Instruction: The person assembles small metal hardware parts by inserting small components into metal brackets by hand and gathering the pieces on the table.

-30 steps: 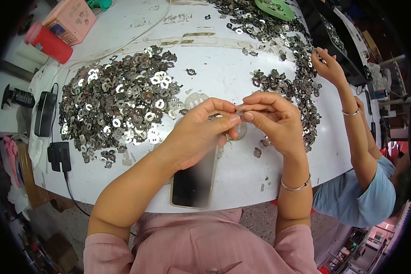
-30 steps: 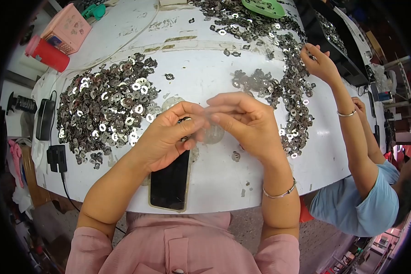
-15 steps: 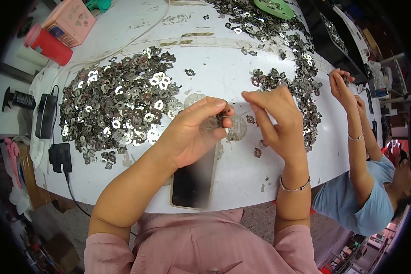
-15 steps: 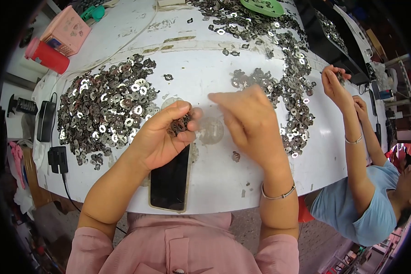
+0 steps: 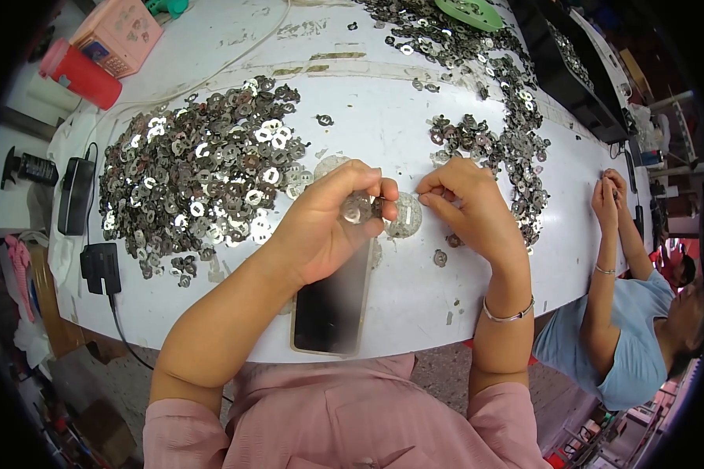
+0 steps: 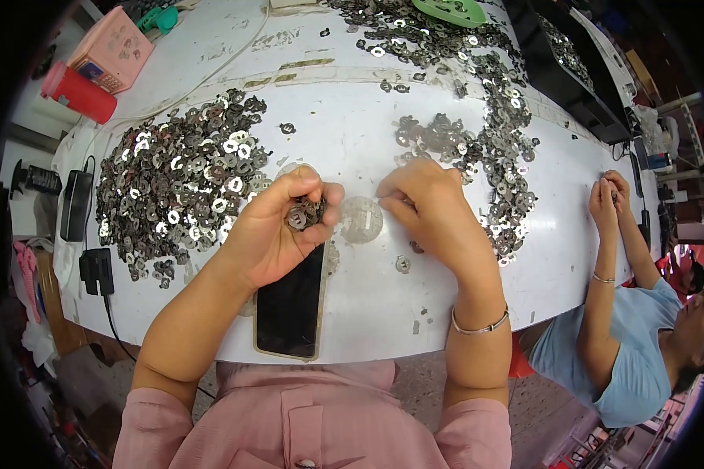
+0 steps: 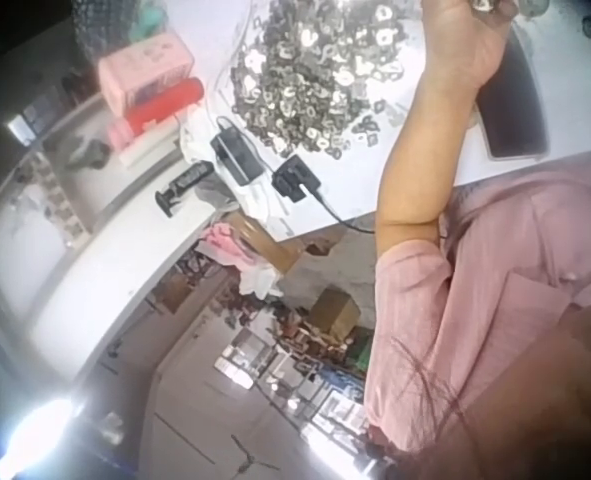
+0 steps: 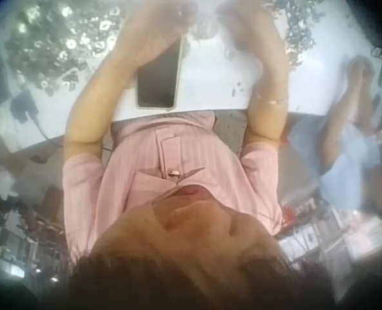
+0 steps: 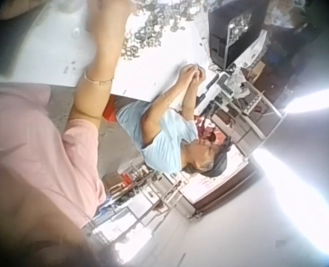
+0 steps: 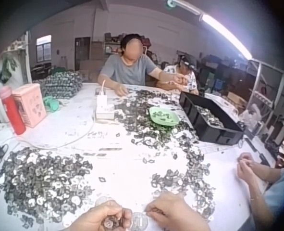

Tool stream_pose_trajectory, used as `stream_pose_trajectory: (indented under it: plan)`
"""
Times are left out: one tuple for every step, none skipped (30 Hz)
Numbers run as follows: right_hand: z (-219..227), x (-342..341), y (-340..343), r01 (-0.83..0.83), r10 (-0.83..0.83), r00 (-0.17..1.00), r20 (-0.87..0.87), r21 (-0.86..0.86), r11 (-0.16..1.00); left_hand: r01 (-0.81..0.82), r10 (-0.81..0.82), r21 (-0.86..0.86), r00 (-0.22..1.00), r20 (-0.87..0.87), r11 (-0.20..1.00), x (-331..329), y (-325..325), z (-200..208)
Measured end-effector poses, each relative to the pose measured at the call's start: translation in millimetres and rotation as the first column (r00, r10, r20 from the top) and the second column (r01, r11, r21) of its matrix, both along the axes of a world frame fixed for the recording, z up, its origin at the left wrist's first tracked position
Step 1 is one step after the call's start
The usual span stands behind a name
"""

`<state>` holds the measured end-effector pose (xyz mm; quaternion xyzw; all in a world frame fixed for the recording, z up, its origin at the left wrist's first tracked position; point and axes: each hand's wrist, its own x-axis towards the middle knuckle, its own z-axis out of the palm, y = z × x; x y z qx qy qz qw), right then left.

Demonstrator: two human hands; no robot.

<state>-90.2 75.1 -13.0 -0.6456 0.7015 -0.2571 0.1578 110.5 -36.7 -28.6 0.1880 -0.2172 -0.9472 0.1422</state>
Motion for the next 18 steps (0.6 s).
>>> stream_pose_trajectory:
  plan:
    - [0.0,0.3,-0.1,0.002,-0.002,1.0,0.006,0.012,1.0,0.012,-0.011,-0.03,1.0,0.02,0.999,0.0,0.5,-0.2]
    - [-0.3,0.8,-0.5,0.004,-0.005,1.0,0.012,0.024,1.0,0.012,-0.011,-0.03,1.0,0.02,0.999,-0.9,1.9,1.6]
    - [1.5,2.0,-1.0,0.005,-0.005,1.0,0.012,0.024,1.0,0.015,-0.012,-0.04,0.998,0.062,0.999,-2.7,4.6,5.6]
    - [5.0,3.7,-1.7,0.037,-0.041,0.987,0.154,0.032,0.999,0.018,-0.013,-0.05,0.995,0.104,0.999,-3.6,6.6,9.0]
    - [6.8,5.1,-2.4,0.066,-0.077,0.953,0.293,0.045,0.997,0.017,-0.012,-0.05,0.995,0.104,0.999,-3.3,7.5,11.3]
    - [6.1,6.5,-2.8,0.065,-0.076,0.953,0.294,0.044,0.997,0.06,-0.052,-0.061,0.992,0.116,0.996,-2.8,8.3,13.3]
    - [4.8,8.0,-3.0,0.053,-0.04,0.869,0.493,-0.013,0.999,0.102,-0.092,-0.071,0.987,0.128,0.992,-2.5,9.0,14.6]
    - [4.7,9.4,-2.5,0.056,0.005,0.747,0.664,-0.071,0.996,0.104,-0.094,-0.072,0.987,0.127,0.992,-3.4,10.4,16.1]
    - [4.1,11.4,-2.3,0.058,0.004,0.748,0.663,-0.071,0.996,0.145,-0.134,-0.079,0.982,0.133,0.986,-4.8,11.9,17.5]
    - [3.2,13.7,-2.4,0.041,0.041,0.734,0.677,-0.105,0.994,0.187,-0.174,-0.085,0.975,0.14,0.979,-5.7,12.9,18.3]
    - [1.9,16.0,-3.0,0.024,0.081,0.718,0.692,-0.141,0.99,0.187,-0.174,-0.086,0.975,0.141,0.979,-5.0,12.8,17.8]
    - [1.5,18.3,-3.5,0.025,0.081,0.718,0.692,-0.141,0.99,0.203,-0.191,-0.096,0.974,0.12,0.975,-3.8,12.3,16.6]
    - [1.4,20.5,-3.9,0.019,0.074,0.691,0.719,-0.121,0.993,0.219,-0.208,-0.107,0.973,0.099,0.97,-3.8,12.1,15.2]
    - [1.3,22.0,-4.7,0.008,0.07,0.663,0.746,-0.101,0.995,0.217,-0.207,-0.107,0.973,0.1,0.97,-3.8,12.3,12.0]
    - [1.8,20.7,-5.1,0.007,0.071,0.661,0.747,-0.101,0.995,0.189,-0.179,-0.104,0.979,0.094,0.977,-4.1,12.6,7.5]
    - [3.0,17.6,-5.4,0.021,0.074,0.756,0.65,-0.137,0.99,0.161,-0.152,-0.1,0.984,0.088,0.982,-4.3,12.7,5.1]
    - [5.6,13.6,-4.2,0.033,0.068,0.838,0.541,-0.174,0.984,0.163,-0.155,-0.099,0.984,0.088,0.982,-4.5,12.1,5.7]
    - [9.9,8.5,-1.6,0.035,0.065,0.838,0.541,-0.173,0.984,0.144,-0.138,-0.081,0.987,0.078,0.986,-4.3,10.8,7.0]
